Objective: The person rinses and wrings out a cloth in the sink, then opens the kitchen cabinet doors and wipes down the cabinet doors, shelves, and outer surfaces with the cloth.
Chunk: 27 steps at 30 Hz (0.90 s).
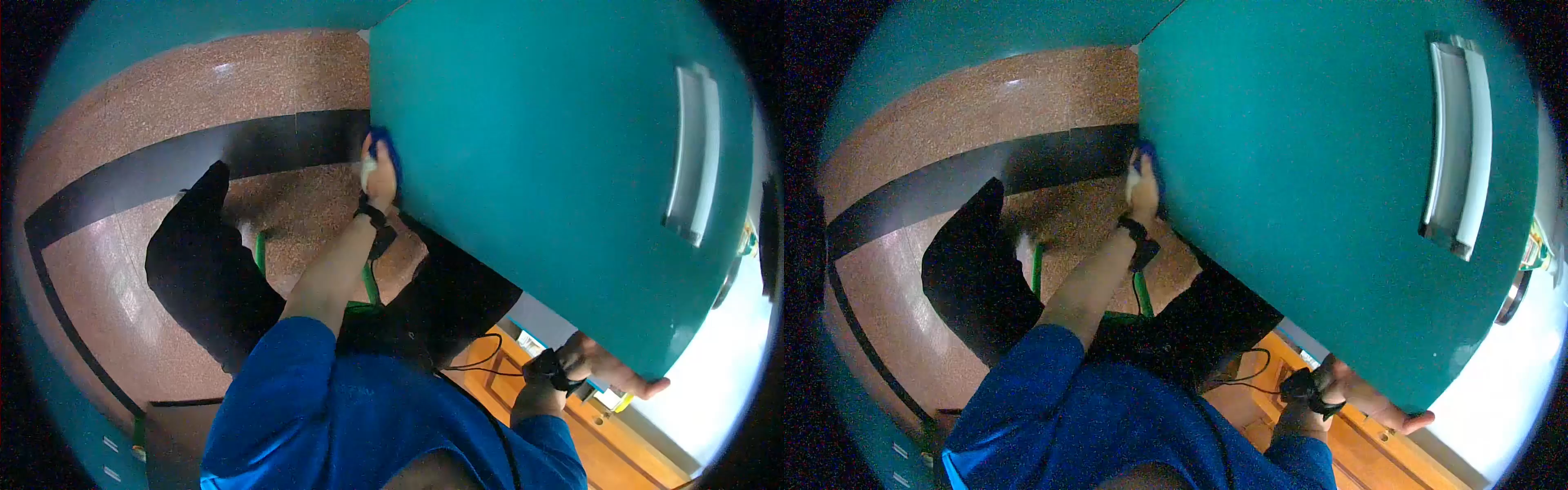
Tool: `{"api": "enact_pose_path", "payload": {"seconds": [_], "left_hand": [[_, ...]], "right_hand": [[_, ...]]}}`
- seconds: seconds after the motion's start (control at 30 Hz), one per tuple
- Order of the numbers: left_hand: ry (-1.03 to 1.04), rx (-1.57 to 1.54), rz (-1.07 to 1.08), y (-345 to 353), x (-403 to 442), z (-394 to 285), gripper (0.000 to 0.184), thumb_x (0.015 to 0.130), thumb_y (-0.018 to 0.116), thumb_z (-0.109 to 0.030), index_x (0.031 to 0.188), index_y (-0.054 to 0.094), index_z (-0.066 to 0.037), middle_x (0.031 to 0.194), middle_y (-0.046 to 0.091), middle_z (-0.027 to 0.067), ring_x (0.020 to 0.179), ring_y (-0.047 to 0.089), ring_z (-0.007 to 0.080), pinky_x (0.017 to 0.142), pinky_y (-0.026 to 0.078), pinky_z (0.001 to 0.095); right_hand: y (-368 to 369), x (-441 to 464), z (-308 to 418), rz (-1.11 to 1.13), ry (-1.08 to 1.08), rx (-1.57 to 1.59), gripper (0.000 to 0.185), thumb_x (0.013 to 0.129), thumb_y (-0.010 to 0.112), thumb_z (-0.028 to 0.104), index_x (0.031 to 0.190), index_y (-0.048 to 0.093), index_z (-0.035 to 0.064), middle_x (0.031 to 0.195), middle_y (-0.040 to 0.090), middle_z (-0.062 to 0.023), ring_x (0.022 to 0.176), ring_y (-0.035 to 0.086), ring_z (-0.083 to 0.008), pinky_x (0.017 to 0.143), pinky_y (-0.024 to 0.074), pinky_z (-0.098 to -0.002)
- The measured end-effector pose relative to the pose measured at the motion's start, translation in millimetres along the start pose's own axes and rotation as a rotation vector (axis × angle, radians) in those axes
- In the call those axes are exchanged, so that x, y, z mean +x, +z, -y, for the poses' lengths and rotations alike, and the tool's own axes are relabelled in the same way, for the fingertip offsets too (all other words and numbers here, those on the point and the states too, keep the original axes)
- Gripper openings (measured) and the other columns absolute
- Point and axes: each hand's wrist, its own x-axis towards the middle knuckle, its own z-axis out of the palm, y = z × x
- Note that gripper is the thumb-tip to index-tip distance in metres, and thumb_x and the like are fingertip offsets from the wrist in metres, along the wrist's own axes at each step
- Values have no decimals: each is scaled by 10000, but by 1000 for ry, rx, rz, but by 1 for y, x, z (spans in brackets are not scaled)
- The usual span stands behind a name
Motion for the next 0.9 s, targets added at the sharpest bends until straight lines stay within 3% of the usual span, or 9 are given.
{"api": "enact_pose_path", "payload": {"seconds": [0.17,0.23,0.3,0.4,0.5,0.63,0.77,0.8,0.9], "left_hand": [[-182,-78,23,9,16,18,545,1014,550,-399,1451,473,-83,1273,655,135,1132,633,282,983,487,387],[-214,39,61,15,-19,-69,514,1015,536,-405,1438,510,-114,1229,671,76,1056,636,217,943,492,368],[82,-166,189,41,-44,-137,485,998,560,-348,1408,506,-94,1299,626,140,1192,594,298,1044,441,386],[931,-138,112,72,-124,-273,449,922,625,-236,1312,573,-18,1362,561,242,1291,507,425,1121,373,494],[1112,-297,207,86,-186,-336,515,918,647,-239,1385,545,-49,1429,500,281,1371,411,478,1140,333,529],[1260,-182,222,88,-133,-328,486,901,674,-249,1346,596,-71,1397,545,234,1355,413,483,1141,326,538],[975,-49,44,90,0,-233,455,951,628,-265,1359,573,-71,1395,559,194,1346,448,401,1153,330,480],[822,-97,-19,89,29,-201,401,965,592,-273,1310,596,-70,1302,618,143,1264,491,394,1118,357,491],[274,55,-76,65,105,-92,483,974,595,-342,1378,558,-79,1374,583,186,1305,493,361,1123,366,438]], "right_hand": [[30,3,-10,-247,-262,-231,841,835,515,676,1294,568,-26,1224,624,-187,1102,610,-332,886,515,-488],[24,6,-13,-277,-295,-211,850,828,519,689,1288,569,-24,1224,625,-182,1105,607,-328,887,512,-482],[15,3,-9,-123,-57,-30,825,823,528,686,1257,586,-13,1227,621,-164,1101,606,-318,896,502,-469],[36,-7,-5,-165,-46,-53,818,821,526,689,1241,593,-10,1240,609,-150,1093,604,-320,912,490,-468],[50,-12,-3,-201,-72,-83,810,821,528,686,1236,599,-5,1235,612,-159,1088,605,-322,928,488,-477],[36,3,-6,-303,-170,-146,794,850,518,663,1273,593,-5,1229,623,-176,1098,602,-321,950,485,-479],[9,11,-1,-422,-292,-245,659,950,485,545,1285,590,-12,1233,626,-177,1130,600,-307,964,486,-462],[-2,16,-1,-533,-360,-327,622,977,470,512,1285,588,-15,1236,625,-172,1141,599,-305,966,486,-457],[-10,21,-3,-501,-445,-444,613,981,468,508,1278,589,-14,1237,625,-169,1141,599,-303,962,487,-454]]}}
